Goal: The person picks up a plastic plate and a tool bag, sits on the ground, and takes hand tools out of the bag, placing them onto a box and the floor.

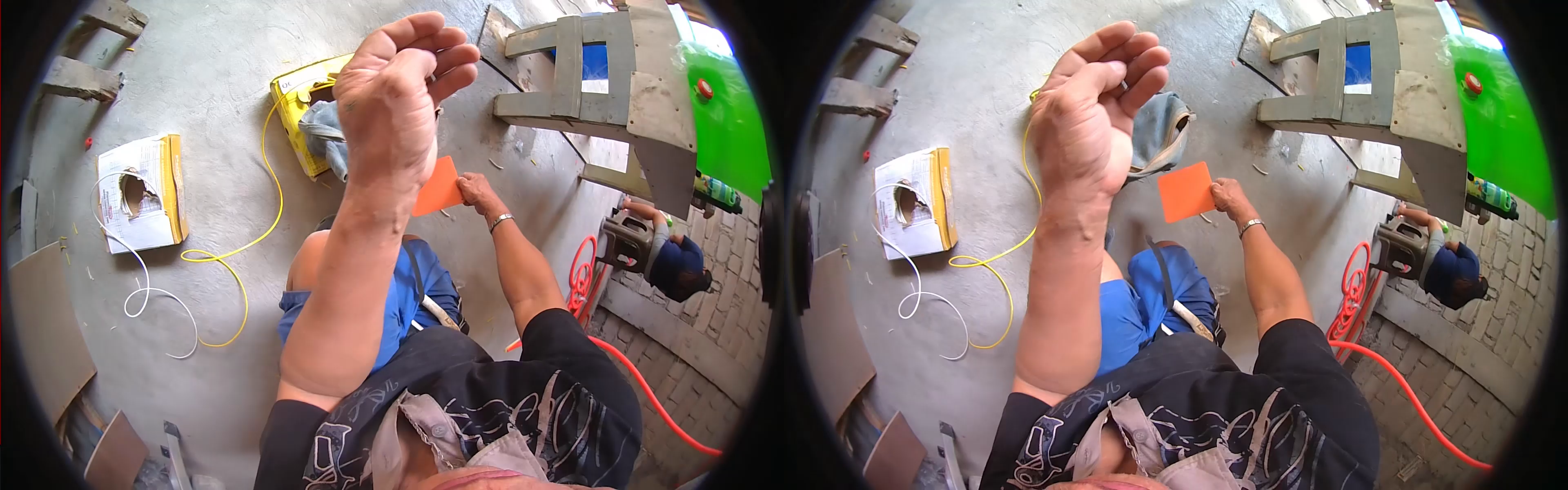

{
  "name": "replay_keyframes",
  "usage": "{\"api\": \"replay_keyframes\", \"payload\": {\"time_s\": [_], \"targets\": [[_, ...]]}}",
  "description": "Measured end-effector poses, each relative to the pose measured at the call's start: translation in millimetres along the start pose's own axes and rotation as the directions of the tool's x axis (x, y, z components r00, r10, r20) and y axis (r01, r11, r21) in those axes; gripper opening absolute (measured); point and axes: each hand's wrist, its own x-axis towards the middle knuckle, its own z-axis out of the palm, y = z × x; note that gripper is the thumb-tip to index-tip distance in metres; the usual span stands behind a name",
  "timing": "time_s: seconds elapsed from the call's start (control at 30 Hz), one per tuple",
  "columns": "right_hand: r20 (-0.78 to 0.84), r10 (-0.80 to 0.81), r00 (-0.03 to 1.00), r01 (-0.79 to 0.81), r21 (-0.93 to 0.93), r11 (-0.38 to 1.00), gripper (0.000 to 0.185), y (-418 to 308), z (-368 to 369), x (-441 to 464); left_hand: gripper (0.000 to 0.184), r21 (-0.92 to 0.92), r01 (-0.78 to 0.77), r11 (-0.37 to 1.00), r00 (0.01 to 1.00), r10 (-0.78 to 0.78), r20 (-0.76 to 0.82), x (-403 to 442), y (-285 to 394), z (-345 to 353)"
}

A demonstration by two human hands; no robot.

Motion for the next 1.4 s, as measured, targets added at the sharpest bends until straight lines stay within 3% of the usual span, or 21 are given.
{"api": "replay_keyframes", "payload": {"time_s": [0.17, 0.2, 0.23, 0.27, 0.33, 0.4, 0.5, 0.57, 0.6, 0.67, 0.7, 0.77, 0.87, 1.0, 1.07, 1.13, 1.2, 1.3, 1.33, 1.37, 1.4], "targets": [[0.115, -0.073, 0.991, 0.072, 0.014, 0.997, 0.024, 33.4, -6.6, 41.1, 0.033, 0.208, -0.074, 0.975, 0.997, 0.079, -0.015, -6.4, 8.9, -8.6], [0.015, -0.177, 0.984, 0.173, -0.311, 0.934, 0.027, 64.4, -3.8, 67.6, 0.03, 0.193, -0.08, 0.978, 0.996, 0.088, -0.035, -8.7, 10.5, -12.1], [-0.044, -0.301, 0.953, 0.215, -0.603, 0.768, 0.029, 70.9, 2.8, 74.0, 0.028, 0.184, -0.079, 0.98, 0.994, 0.091, -0.055, -10.8, 10.6, -13.2], [-0.1, -0.402, 0.91, 0.27, -0.592, 0.759, 0.032, 75.4, 5.9, 83.0, 0.023, 0.266, -0.078, 0.961, 0.993, 0.1, -0.07, -13.4, 10.6, -9.7], [-0.212, -0.417, 0.884, 0.403, -0.108, 0.909, 0.029, 33.2, 5.7, 62.6, 0.023, 0.509, -0.068, 0.858, 0.977, 0.162, -0.142, -18.8, 5.4, 1.6], [-0.309, -0.461, 0.832, 0.537, 0.24, 0.809, 0.027, -32.6, -2.1, 10.5, 0.021, 0.781, -0.094, 0.617, 0.97, 0.232, -0.067, -19.3, -6.9, 3.7], [-0.271, -0.607, 0.747, 0.665, 0.297, 0.686, 0.028, -83.1, -17.7, -34.4, 0.02, 0.959, -0.046, 0.279, 0.982, 0.188, -0.008, -14.5, -30.6, -5.6], [0.011, -0.794, 0.608, 0.794, 0.035, 0.608, 0.031, -92.0, -20.7, -38.6, 0.023, 0.997, -0.01, -0.076, 0.998, 0.056, 0.015, -2.4, -48.7, -20.5], [0.087, -0.782, 0.617, 0.787, -0.032, 0.617, 0.027, -84.3, -11.9, -28.3, 0.026, 0.968, -0.013, -0.252, 1.0, -0.01, 0.011, 3.9, -60.8, -31.8], [0.111, -0.784, 0.611, 0.79, -0.136, 0.597, 0.023, -63.9, -3.7, -14.5, 0.033, 0.776, -0.089, -0.625, 0.994, -0.107, 0.028, 16.7, -85.9, -58.6], [0.137, -0.781, 0.609, 0.783, -0.255, 0.567, 0.02, -56.6, -2.2, -8.9, 0.035, 0.693, -0.148, -0.705, 0.98, -0.197, 0.008, 21.9, -96.8, -65.4], [0.115, -0.775, 0.621, 0.778, -0.215, 0.591, 0.019, -45.1, -4.0, -6.8, 0.041, 0.584, -0.31, -0.751, 0.923, -0.384, -0.004, 28.6, -118.1, -79.2], [0.129, -0.729, 0.672, 0.74, -0.133, 0.659, 0.021, -33.3, -0.2, 2.8, 0.044, 0.5, -0.386, -0.775, 0.863, -0.495, -0.101, 37.2, -146.1, -90.0], [0.112, -0.66, 0.743, 0.669, -0.083, 0.739, 0.029, -41.9, 12.2, 4.1, 0.048, 0.461, -0.399, -0.793, 0.839, -0.519, -0.166, 36.7, -148.5, -98.3], [0.073, -0.631, 0.772, 0.633, -0.002, 0.774, 0.033, -63.2, 14.5, 4.3, 0.051, 0.427, -0.24, -0.872, 0.899, -0.365, -0.243, 34.2, -139.8, -99.4], [0.071, -0.545, 0.835, 0.549, -0.044, 0.835, 0.039, -85.1, 14.5, 9.9, 0.052, 0.424, -0.239, -0.874, 0.895, -0.367, -0.253, 30.1, -126.5, -107.8], [0.126, -0.586, 0.8, 0.595, -0.047, 0.802, 0.041, -98.0, 21.9, 33.8, 0.053, 0.426, -0.243, -0.872, 0.89, -0.375, -0.26, 21.3, -118.9, -114.7], [0.177, -0.691, 0.7, 0.709, -0.057, 0.703, 0.041, -125.2, 21.2, 49.4, 0.046, 0.463, -0.244, -0.852, 0.923, -0.35, -0.158, 8.5, -117.2, -119.3], [0.263, -0.589, 0.764, 0.515, 0.3, 0.803, 0.04, -143.3, 4.4, 38.8, 0.04, 0.517, -0.288, -0.806, 0.946, -0.323, 0.023, 4.6, -120.4, -120.6], [0.384, -0.498, 0.777, 0.21, 0.588, 0.781, 0.038, -156.6, -9.6, 31.2, 0.036, 0.559, -0.341, -0.756, 0.94, -0.276, 0.2, 1.5, -124.2, -120.2], [0.342, -0.516, 0.786, 0.227, 0.616, 0.754, 0.037, -163.7, -15.4, 31.7, 0.024, 0.554, -0.403, -0.729, 0.913, -0.279, 0.297, 0.7, -128.3, -119.0]]}}
